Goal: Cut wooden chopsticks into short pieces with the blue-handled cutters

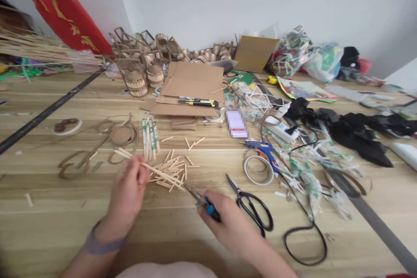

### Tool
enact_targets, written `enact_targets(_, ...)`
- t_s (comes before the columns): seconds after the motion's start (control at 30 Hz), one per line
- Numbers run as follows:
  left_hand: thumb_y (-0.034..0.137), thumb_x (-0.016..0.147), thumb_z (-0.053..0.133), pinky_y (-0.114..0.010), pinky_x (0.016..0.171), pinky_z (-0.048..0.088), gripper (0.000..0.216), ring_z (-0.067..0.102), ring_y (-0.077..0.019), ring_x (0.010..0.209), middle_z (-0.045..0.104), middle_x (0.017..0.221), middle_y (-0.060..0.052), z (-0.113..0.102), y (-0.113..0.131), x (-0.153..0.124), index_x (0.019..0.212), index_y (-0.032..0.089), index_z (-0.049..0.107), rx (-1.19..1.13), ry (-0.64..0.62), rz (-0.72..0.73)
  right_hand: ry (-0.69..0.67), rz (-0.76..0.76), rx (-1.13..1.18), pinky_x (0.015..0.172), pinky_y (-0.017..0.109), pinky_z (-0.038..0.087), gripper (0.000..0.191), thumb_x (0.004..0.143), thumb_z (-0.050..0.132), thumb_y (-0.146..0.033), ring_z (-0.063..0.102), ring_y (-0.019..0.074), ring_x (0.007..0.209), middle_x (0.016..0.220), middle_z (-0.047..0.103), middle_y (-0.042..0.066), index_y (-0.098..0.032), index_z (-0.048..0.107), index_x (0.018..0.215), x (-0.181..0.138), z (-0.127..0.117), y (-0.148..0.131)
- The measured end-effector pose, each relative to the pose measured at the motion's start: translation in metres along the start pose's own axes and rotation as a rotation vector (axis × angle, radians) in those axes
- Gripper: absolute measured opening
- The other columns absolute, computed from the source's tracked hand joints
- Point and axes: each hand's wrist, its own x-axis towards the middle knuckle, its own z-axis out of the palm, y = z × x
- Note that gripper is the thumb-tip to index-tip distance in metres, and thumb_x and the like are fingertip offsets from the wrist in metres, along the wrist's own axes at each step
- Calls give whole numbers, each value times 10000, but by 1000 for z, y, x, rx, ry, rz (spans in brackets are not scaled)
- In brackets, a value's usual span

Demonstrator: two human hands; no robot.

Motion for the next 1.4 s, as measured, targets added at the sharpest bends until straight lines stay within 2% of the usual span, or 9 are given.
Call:
enact_targets(0.1, 506, 844, 611, -177, 429, 249, 338, 288, -63, 402, 369, 412, 98, -6, 2, 12, 789, 177, 555, -121, 102, 30, 143, 116, -161, 546, 274, 417, 243, 883, 430, -408, 557, 185, 570, 628, 604, 15, -236, 506, 728, -13, -41, 31)
enact_targets(0.23, 555, 791, 651, -170, 410, 221, 398, 289, -55, 401, 388, 417, 92, -3, -8, 6, 785, 165, 571, -83, -27, -90, 431, 574, -685, 507, 317, 379, 208, 842, 448, -407, 585, 255, 555, 598, 590, 64, -236, 541, 768, -18, -116, 77)
enact_targets(0.37, 630, 760, 632, -176, 398, 207, 471, 302, -64, 403, 399, 418, 87, 1, -15, -1, 796, 164, 581, 13, -80, -127, 582, 678, -930, 536, 381, 383, 428, 863, 409, -382, 638, 374, 755, 1003, 633, 223, -173, 560, 1204, -14, -157, 88)
enact_targets(0.5, 665, 767, 580, -196, 403, 207, 506, 291, -74, 393, 397, 405, 83, 3, -15, -4, 779, 160, 580, 114, -105, -122, 707, 556, -727, 615, 412, 439, 506, 895, 358, -408, 645, 388, 865, 1099, 648, 223, -150, 523, 1298, 0, -119, 54)
enact_targets(0.67, 642, 811, 527, -217, 449, 254, 483, 347, -91, 422, 415, 445, 77, 10, -19, -12, 790, 163, 580, 184, -239, -164, 83, 43, -64, 616, 297, 453, 234, 841, 538, -377, 637, 223, 695, 807, 714, 57, -213, 639, 975, 25, -17, -6)
enact_targets(0.8, 685, 781, 507, -229, 449, 254, 518, 355, -105, 427, 409, 460, 74, 14, -25, -16, 781, 171, 570, 198, -290, -207, -30, -46, 24, 551, 240, 366, 165, 861, 514, -261, 524, 147, 586, 648, 618, -7, -204, 569, 715, 38, 25, -23)
enact_targets(1.07, 641, 868, 408, -249, 525, 294, 522, 355, -129, 506, 355, 542, 80, 13, -22, -16, 1010, 170, 584, 267, -192, -136, 186, 22, -37, 510, 255, 333, 252, 886, 423, -395, 477, 163, 519, 565, 522, -10, -236, 459, 694, 51, 24, 3)
enact_targets(1.2, 583, 900, 385, -249, 556, 319, 416, 376, -126, 539, 381, 579, 63, 11, -21, -18, 803, 200, 514, 252, -151, -107, 286, 47, 16, 523, 262, 357, 240, 859, 459, -431, 493, 171, 528, 575, 534, -11, -232, 499, 730, 55, 15, 10)
enact_targets(1.4, 474, 906, 403, -247, 531, 334, 309, 440, -135, 511, 531, 561, 37, 14, -21, -22, 780, 209, 501, 268, -417, -236, 210, 105, 434, 494, 242, 347, 351, 820, 558, -559, 401, 130, 524, 573, 421, -58, -221, 511, 740, 55, 6, -1)
